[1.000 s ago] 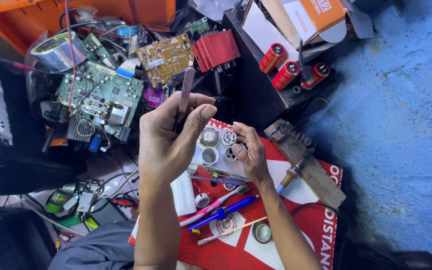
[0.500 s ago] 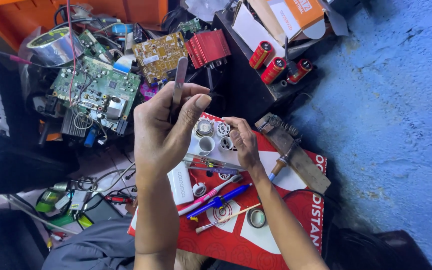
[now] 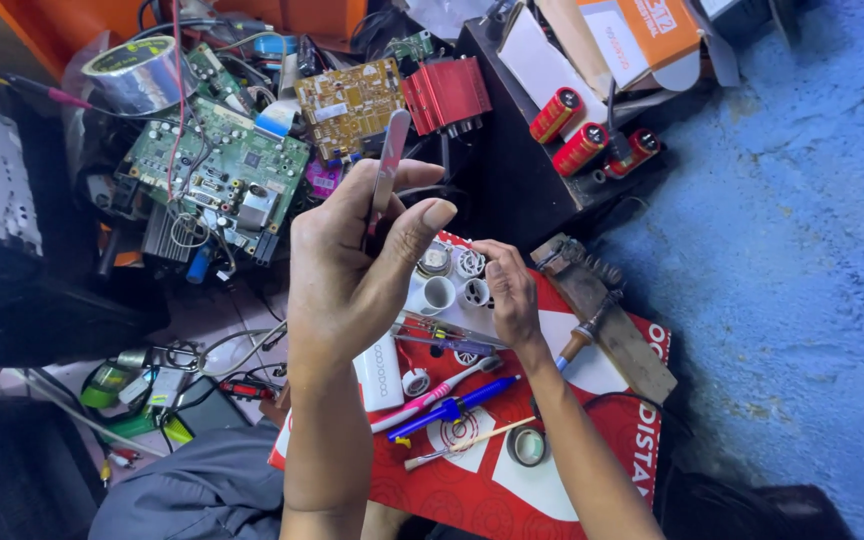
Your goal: A person uses precision tools to inspect and repair a small cooling fan on a cluttered electronics workbench.
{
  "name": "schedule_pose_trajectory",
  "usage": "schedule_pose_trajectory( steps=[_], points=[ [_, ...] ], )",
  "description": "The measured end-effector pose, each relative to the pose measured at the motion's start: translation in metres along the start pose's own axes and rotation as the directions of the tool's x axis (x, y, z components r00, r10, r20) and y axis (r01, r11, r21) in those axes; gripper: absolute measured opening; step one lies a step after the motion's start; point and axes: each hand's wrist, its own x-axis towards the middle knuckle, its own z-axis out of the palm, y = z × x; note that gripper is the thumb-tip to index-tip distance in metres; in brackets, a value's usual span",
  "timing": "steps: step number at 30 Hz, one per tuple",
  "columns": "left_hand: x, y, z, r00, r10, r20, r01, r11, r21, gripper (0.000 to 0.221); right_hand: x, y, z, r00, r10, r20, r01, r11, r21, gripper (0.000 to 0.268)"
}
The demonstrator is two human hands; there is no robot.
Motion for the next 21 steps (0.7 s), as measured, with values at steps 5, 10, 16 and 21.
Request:
schedule_pose_trajectory(
  steps=[5, 10, 16, 21],
  points=[
    [0.002, -0.004, -0.001, 0.994, -0.103, -0.025, 0.105, 0.992, 0.068, 0.03, -0.001, 0.004, 0.001, 1.0, 0.029, -0.006, -0.029, 0.999, 0.018, 0.049],
    [0.004, -0.005, 0.005, 0.994, -0.109, -0.025, 0.111, 0.991, 0.069, 0.028, 0.0, 0.005, -0.001, 1.0, 0.011, -0.008, -0.01, 1.0, 0.029, 0.049],
    [0.004, -0.005, 0.013, 0.995, -0.103, -0.008, 0.103, 0.992, 0.07, 0.023, -0.001, 0.005, -0.002, 0.999, 0.041, -0.007, -0.04, 0.998, 0.055, 0.051],
    [0.003, -0.005, 0.017, 0.991, -0.136, -0.008, 0.136, 0.982, 0.13, 0.026, -0.001, 0.005, -0.003, 0.999, 0.034, -0.004, -0.034, 0.997, 0.07, 0.053]
  ],
)
